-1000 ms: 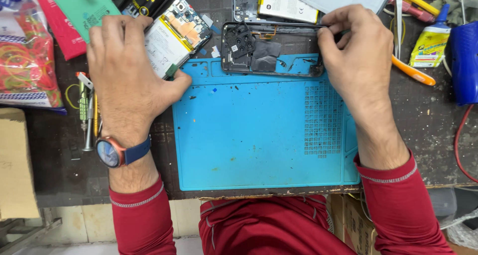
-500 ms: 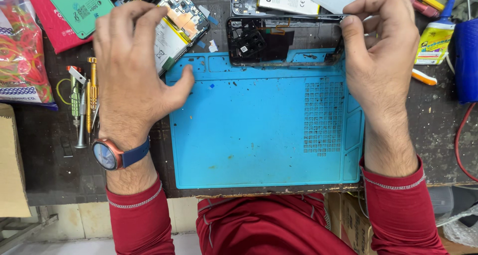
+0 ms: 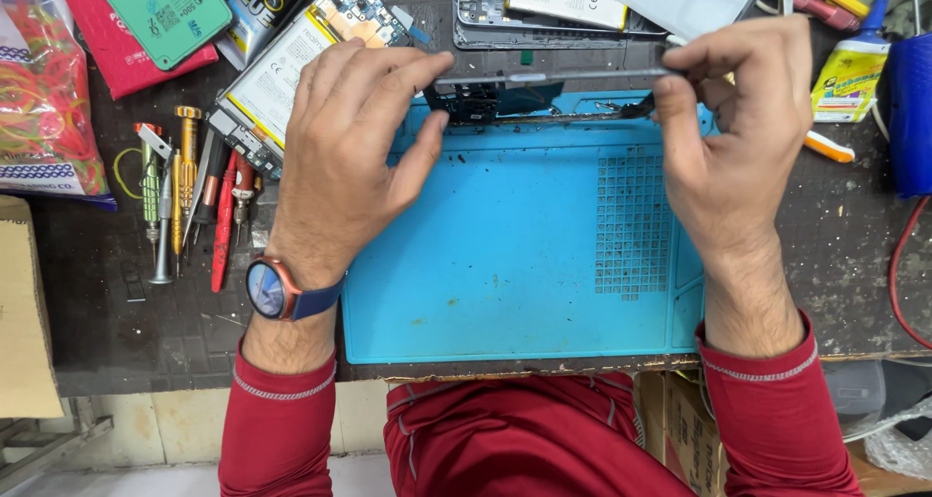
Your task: The person holds a disassembled phone midframe and scrubs old adhesive residue from its edges with a toothbrush, then uses tweezers and a metal pry tool to scrape residue from the frame edges. They briefly open a cardboard box, continue scraping, then set the frame down and handle a battery and another phone frame on the mat.
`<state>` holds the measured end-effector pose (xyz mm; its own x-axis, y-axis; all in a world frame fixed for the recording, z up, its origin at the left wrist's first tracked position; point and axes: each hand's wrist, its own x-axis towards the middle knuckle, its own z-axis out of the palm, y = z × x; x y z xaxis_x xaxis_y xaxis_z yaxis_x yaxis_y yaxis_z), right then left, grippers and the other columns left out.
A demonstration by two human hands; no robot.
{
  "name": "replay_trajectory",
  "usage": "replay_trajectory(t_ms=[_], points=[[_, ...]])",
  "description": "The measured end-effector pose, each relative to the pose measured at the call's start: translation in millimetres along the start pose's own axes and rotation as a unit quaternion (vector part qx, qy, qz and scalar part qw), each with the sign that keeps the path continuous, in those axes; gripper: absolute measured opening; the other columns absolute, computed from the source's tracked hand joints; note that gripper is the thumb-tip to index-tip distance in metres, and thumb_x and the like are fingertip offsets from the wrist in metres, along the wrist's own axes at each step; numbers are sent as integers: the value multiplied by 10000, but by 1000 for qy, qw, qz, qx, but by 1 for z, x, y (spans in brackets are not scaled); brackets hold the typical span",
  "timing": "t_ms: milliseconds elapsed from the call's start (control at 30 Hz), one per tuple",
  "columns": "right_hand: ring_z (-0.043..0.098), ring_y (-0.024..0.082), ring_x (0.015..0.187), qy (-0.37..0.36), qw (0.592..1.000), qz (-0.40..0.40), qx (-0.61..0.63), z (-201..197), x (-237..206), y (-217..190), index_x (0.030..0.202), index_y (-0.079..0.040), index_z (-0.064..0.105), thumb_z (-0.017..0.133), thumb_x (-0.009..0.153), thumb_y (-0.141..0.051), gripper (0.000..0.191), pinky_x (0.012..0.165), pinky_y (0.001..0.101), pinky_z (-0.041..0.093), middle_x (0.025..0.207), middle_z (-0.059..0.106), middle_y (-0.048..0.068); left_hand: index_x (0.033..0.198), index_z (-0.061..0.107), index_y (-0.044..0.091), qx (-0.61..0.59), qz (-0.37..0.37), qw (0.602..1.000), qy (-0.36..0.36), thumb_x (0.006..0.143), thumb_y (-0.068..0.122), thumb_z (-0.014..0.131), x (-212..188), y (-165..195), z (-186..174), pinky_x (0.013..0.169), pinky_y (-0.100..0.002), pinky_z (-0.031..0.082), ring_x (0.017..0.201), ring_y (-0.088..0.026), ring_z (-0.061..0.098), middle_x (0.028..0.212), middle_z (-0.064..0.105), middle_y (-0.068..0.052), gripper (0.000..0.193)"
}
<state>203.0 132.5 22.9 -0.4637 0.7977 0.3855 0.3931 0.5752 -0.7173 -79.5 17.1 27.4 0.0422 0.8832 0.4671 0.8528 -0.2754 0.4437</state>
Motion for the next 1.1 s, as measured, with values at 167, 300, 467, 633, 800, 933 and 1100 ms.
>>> replay_trajectory(t_ms=[167,300,467,633,800,933,1100], points=[[581,108,901,-6,998,-24,-52,-6,-13,0,1142,47,558,710,1086,171,204,750,213,559,1196,468,108,1212,705,69,-12,15,1000,19,985,-6,770,0,-2,-1,1079,-416,479,1119,-279,625,1147,693,-45,248],[598,113,941,-33,998,-31,-37,-9,-21,1,1148,50,543,720,1056,186,241,786,206,570,1221,452,121,1147,726,81,-27,18,999,15,998,7,787,-1,0,-4,1065,-409,492,1106,-262,647,1133,711,-26,177],[593,147,994,-47,997,-35,-48,-13,-27,-5,1086,25,564,762,996,169,261,823,231,592,1200,460,128,1178,745,105,-44,40,998,-2,952,0,787,-1,-2,-7,1126,-442,498,1166,-276,655,1190,711,-32,252],[581,220,1015,-49,993,-49,-93,-16,-26,-10,1026,-12,600,819,895,143,299,812,311,547,1132,553,125,1155,743,98,-60,52,997,-8,941,0,794,-1,-2,-6,1127,-447,515,1184,-289,664,1206,714,-27,241],[587,231,1048,-55,993,-56,-85,-16,-24,-11,1016,-31,603,820,884,137,305,856,326,548,1116,594,118,1121,743,101,-71,48,996,-13,929,0,807,-1,-1,-7,1110,-439,529,1174,-279,673,1196,716,-17,226],[587,239,1050,-56,992,-64,-90,-16,-25,-8,977,-31,604,826,851,147,311,842,331,553,1090,599,115,1105,739,101,-77,51,996,3,903,-11,825,-3,2,-8,1069,-413,551,1167,-297,670,1194,710,-18,246],[628,204,1027,-79,996,-19,-42,-15,-29,-6,957,-50,607,816,838,127,299,884,329,598,1115,566,132,1123,735,99,-86,44,995,31,895,-59,820,-6,4,-8,1006,-352,579,1115,-252,677,1221,705,-26,290]])
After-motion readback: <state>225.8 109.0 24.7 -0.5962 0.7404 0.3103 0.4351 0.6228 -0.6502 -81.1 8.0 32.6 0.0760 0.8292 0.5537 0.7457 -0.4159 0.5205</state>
